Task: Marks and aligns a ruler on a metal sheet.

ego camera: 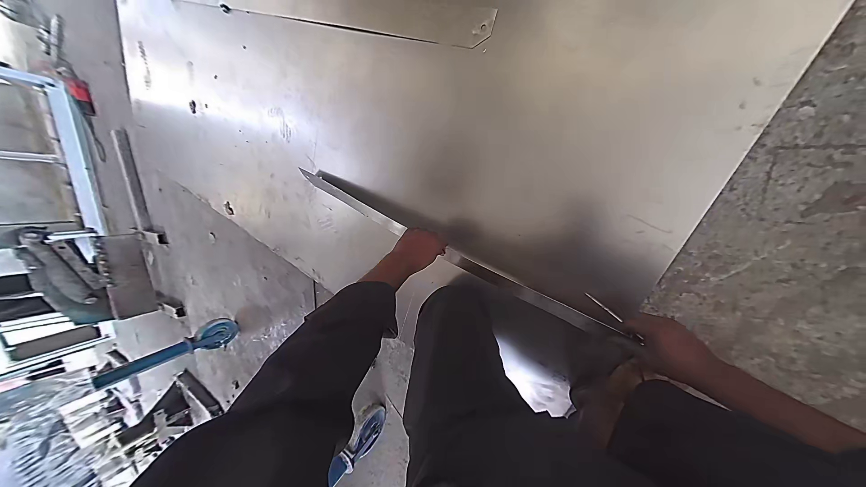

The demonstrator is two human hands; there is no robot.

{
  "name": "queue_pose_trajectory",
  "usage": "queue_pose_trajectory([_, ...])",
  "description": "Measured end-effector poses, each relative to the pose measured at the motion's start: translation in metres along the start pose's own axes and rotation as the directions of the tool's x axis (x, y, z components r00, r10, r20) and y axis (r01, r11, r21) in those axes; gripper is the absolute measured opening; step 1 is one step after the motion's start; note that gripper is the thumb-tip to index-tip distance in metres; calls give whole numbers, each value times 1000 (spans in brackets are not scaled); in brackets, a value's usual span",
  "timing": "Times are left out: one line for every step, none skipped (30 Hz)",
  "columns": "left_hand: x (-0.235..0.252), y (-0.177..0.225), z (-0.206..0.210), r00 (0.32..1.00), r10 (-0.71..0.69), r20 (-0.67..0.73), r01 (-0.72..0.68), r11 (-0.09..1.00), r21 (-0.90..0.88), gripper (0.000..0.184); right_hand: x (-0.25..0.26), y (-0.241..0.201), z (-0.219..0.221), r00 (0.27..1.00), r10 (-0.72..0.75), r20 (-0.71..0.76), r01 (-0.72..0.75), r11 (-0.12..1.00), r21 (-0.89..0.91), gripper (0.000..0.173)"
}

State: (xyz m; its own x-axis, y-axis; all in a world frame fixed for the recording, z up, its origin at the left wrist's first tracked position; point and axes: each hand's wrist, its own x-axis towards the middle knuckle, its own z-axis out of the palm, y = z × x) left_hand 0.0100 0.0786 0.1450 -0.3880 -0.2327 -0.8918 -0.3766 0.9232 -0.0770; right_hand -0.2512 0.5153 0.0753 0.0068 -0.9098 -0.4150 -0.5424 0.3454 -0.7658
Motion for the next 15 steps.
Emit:
queue_pose_trajectory([1,-4,-3,1000,7,5,-7,1000,-3,28,2,0,-2,999,17,46,-19,999,38,37])
queue_pose_trajectory([3,-9,-4,1000,13,3,-13,1000,-8,28,3,-1,-3,996,25,89,-31,998,60,40])
queue_pose_trajectory([5,-15,-6,1000,12,4,-12,1000,-2,27,5,-3,-5,993,22,120,-31,997,74,42])
queue_pose_trajectory([8,-21,-10,1000,0,8,0,1000,-1,27,8,-5,-7,991,17,136,-30,995,93,43])
queue_pose_trajectory([9,-26,-15,1000,-24,16,24,1000,-12,28,11,-8,-10,989,24,148,-44,990,132,42])
queue_pose_trajectory([8,-30,-20,999,-49,16,50,998,-41,29,14,-13,-13,986,46,162,-77,978,191,41])
queue_pose_trajectory([4,-32,-28,998,-69,-3,68,994,-85,32,18,-20,-19,975,94,202,-148,952,269,39])
queue_pose_trajectory([-3,-32,-39,996,-73,-59,64,987,-145,36,23,-29,-27,953,154,262,-241,907,345,34])
queue_pose_trajectory([-15,-30,-53,983,-56,-177,16,976,-218,38,28,-36,-34,925,206,319,-330,852,407,30])
queue_pose_trajectory([-33,-26,-70,937,-40,-348,-76,947,-312,39,33,-41,-40,900,235,368,-393,802,450,28])
queue_pose_trajectory([-57,-19,-90,852,-62,-519,-191,888,-419,42,38,-43,-42,884,243,399,-423,778,464,26])
queue_pose_trajectory([-86,-10,-110,738,-113,-665,-335,795,-507,49,42,-42,-42,875,241,420,-434,777,457,26])
queue_pose_trajectory([-115,-3,-130,598,-145,-788,-520,678,-519,60,44,-40,-40,875,236,423,-429,782,451,27])
queue_pose_trajectory([-144,3,-151,459,-154,-875,-697,549,-462,78,47,-37,-39,878,233,419,-425,783,454,28])
queue_pose_trajectory([-173,11,-172,342,-181,-922,-815,432,-387,104,49,-36,-38,878,224,422,-421,782,459,30])
